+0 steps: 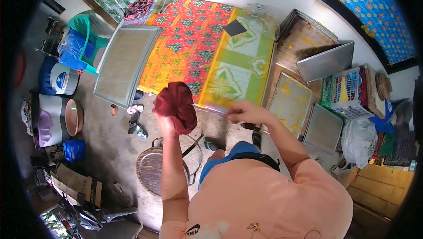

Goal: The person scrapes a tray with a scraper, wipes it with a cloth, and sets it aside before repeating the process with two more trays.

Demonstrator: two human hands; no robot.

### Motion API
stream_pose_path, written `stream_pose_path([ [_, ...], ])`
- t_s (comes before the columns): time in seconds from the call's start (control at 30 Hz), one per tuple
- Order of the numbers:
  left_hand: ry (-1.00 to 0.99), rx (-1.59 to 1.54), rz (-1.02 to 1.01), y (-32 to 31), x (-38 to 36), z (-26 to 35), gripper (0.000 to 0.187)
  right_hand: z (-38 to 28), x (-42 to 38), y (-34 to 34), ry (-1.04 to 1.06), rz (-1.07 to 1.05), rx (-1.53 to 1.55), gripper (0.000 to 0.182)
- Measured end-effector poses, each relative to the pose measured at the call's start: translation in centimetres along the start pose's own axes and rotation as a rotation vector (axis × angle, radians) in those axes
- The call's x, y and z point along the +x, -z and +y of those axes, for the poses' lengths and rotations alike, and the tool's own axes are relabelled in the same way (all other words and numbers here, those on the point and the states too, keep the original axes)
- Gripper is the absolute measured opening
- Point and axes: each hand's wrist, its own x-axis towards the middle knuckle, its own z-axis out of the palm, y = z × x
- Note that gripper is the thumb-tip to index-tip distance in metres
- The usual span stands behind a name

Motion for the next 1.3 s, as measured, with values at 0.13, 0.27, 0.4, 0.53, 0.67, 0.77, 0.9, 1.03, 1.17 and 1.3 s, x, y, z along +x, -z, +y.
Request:
stream_pose_path([
  [0.13, -0.003, 0.275, 0.027, -5.4, 2.1, -3.1, 0.025, 7.6, -6.8, 6.9, -0.077, 0.235, -0.008, 0.025],
  [0.27, -0.163, 0.682, -0.014, -6.1, 4.0, -11.0, 0.037, 18.0, -9.6, 11.1, -0.031, 0.78, 0.072, 0.027],
  [0.4, -0.446, 1.493, 0.328, -11.7, -2.5, -13.2, 0.063, 23.8, -11.6, 15.7, -0.254, 0.619, 0.191, 0.034],
  [0.53, -0.589, 1.575, 0.202, -15.6, -12.4, -17.0, 0.036, 24.1, -10.8, 16.0, -0.067, 0.668, -0.422, 0.039],
  [0.67, -0.04, 1.496, -0.102, -18.6, -19.5, -20.9, 0.043, 22.3, -11.4, 16.4, 0.032, 0.639, -0.234, 0.039],
  [0.77, -0.034, 1.562, -0.101, -19.7, -20.3, -21.8, 0.049, 20.5, -10.9, 16.3, -0.089, 0.482, -0.027, 0.043],
  [0.9, -0.048, 1.61, -0.112, -20.1, -20.4, -22.2, 0.046, 17.5, -9.6, 13.8, 0.312, 0.513, -0.672, 0.051],
  [1.03, -0.081, 1.505, -0.201, -19.0, -20.9, -22.7, 0.042, 17.0, -9.5, 13.4, 0.343, 0.423, -0.979, 0.046],
  [1.17, 0.001, 1.342, -0.256, -20.4, -21.0, -24.5, 0.041, 20.8, -8.4, 15.6, 0.281, 0.334, -0.971, 0.038],
  [1.3, 0.149, 1.374, -0.306, -21.7, -21.5, -25.9, 0.036, 20.0, -10.1, 17.3, 0.28, 0.259, -1.063, 0.018],
])
